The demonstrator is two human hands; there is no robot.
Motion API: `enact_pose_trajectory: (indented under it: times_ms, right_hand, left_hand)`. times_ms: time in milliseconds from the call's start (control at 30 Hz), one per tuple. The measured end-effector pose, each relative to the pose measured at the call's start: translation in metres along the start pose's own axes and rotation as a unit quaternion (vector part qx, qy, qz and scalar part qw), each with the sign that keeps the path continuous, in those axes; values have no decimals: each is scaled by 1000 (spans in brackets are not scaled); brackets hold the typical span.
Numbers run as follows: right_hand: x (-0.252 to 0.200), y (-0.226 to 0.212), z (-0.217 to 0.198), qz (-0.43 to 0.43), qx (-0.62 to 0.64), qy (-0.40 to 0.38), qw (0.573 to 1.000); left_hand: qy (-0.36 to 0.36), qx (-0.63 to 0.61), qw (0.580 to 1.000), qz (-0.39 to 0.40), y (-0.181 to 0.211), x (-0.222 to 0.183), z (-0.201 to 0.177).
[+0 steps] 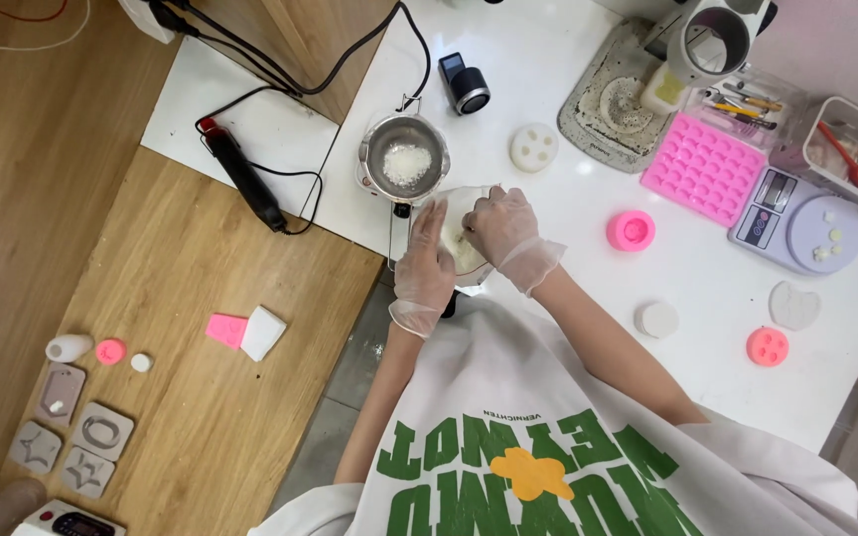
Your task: Measuring and mixing wax flakes and fragrance oil into a container for candle making.
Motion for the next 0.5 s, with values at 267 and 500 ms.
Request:
enact_pose_trajectory:
  times_ms: [267, 500]
  right_hand:
    - [-33, 2, 17, 38, 159, 122, 979]
    - [-63, -6, 2, 182, 366, 227, 884]
  left_hand:
    - [-10, -6, 1000, 15, 4, -5, -7]
    - [-8, 16, 999, 35, 10, -12, 3]
Point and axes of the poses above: each hand's wrist, its own x-axis towards the middle knuckle, its own z-axis out of the palm, y = z × x, the point moved 3 cm from there along x, towards the middle knuckle, and after that the axes turned 4 degrees about x, right-handed, at the moved point
